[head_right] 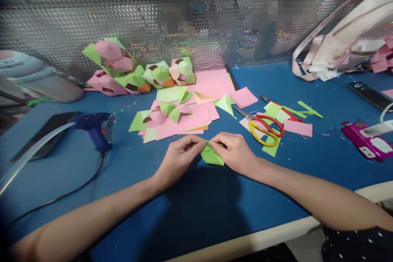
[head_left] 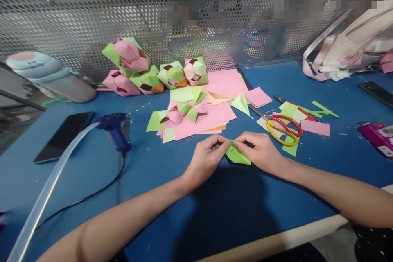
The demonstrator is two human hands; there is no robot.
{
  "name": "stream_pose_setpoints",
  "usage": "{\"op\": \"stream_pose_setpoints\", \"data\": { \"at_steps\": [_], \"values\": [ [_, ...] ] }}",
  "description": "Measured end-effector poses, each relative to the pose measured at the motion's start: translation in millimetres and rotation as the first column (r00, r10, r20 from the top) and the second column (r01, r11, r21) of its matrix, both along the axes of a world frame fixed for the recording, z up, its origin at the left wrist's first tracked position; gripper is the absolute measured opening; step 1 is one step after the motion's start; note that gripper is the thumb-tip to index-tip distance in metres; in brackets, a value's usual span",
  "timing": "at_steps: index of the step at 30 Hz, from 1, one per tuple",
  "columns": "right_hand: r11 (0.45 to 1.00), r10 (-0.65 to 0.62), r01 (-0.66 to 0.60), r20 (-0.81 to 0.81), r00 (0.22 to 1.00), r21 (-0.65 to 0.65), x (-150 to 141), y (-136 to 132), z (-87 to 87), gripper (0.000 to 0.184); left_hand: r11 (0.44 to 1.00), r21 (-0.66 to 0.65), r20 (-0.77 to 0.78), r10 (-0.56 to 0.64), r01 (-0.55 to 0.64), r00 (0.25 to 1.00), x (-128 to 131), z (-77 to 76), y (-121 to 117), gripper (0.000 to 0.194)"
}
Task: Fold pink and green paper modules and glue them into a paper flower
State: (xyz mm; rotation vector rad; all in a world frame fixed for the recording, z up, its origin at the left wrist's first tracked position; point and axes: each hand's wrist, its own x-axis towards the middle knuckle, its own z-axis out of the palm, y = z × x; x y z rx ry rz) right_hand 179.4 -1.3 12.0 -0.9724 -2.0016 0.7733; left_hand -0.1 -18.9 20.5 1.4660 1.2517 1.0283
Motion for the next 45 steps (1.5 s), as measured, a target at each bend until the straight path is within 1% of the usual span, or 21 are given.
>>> {"op": "stream_pose_setpoints", "data": {
  "at_steps": [5,9,13,15,17,21,24,26,28,30,33,35,38,42,45],
  "values": [
    [0.999,0.006,-0.005,-0.006,1.0,0.041,0,1,-0.7,0.014,0.999,0.024,-0.024,-0.025,0.026,0.999,-1,0.6,0,0.016],
    [0.998,0.028,-0.028,-0.006,1.0,0.058,0,2,0.4,0.012,0.997,0.049,-0.053,-0.053,0.056,0.997,-3,-0.4,0,0.017],
    [0.995,0.032,-0.032,0.005,0.999,0.099,0,2,0.6,0.017,0.996,0.039,-0.059,-0.083,0.085,0.995,-3,-0.5,-2,0.019],
    [0.994,0.039,-0.04,0.009,0.999,0.105,0,2,0.9,0.018,0.996,0.029,-0.052,-0.083,0.085,0.995,-3,0.2,-3,0.019],
    [0.994,0.037,-0.038,0.016,0.999,0.099,1,2,1.7,0.015,0.997,0.03,-0.044,-0.071,0.073,0.996,-3,0.9,-3,0.018],
    [0.996,-0.007,0.003,0.041,0.999,0.095,3,4,2.0,0.012,0.996,0.084,-0.033,-0.006,0.009,0.999,-2,0.2,0,0.015],
    [0.987,0.006,-0.019,0.084,0.996,0.16,6,8,-1.6,0.016,0.993,0.115,-0.051,0.009,-0.003,0.999,-1,-2.1,2,0.011],
    [0.972,0.037,-0.07,0.146,0.989,0.225,7,9,-4.7,0.016,0.991,0.125,-0.1,-0.026,0.038,0.995,-1,-3.9,2,0.009],
    [0.961,0.041,-0.09,0.187,0.981,0.26,7,10,-6.6,0.014,0.99,0.125,-0.147,-0.052,0.07,0.988,-1,-5.6,3,0.008],
    [0.966,0.024,-0.074,0.2,0.98,0.249,6,10,-6.3,0.012,0.992,0.115,-0.136,-0.042,0.058,0.99,-1,-7.1,4,0.009],
    [0.978,-0.006,-0.037,0.205,0.979,0.206,6,8,-3.6,0.012,0.996,0.09,-0.024,-0.009,0.011,1.0,-1,-9.2,5,0.006],
    [0.98,-0.011,-0.028,0.192,0.981,0.199,5,8,-2.7,0.008,0.999,0.041,0.055,-0.003,0.0,0.999,1,-10.3,5,0.008],
    [0.976,0.006,-0.044,0.178,0.984,0.215,4,8,-3.2,0.011,0.997,-0.075,0.137,-0.025,0.035,0.99,5,-11.1,3,0.014],
    [0.974,0.046,-0.081,0.167,0.985,0.211,2,5,-2.8,0.012,0.975,-0.191,0.143,-0.087,0.113,0.986,8,-11.1,1,0.015],
    [0.979,0.02,-0.039,0.096,0.995,0.201,1,2,-0.8,0.015,0.973,-0.217,0.19,-0.041,0.083,0.981,8,-11.9,2,0.012]
  ]
}}
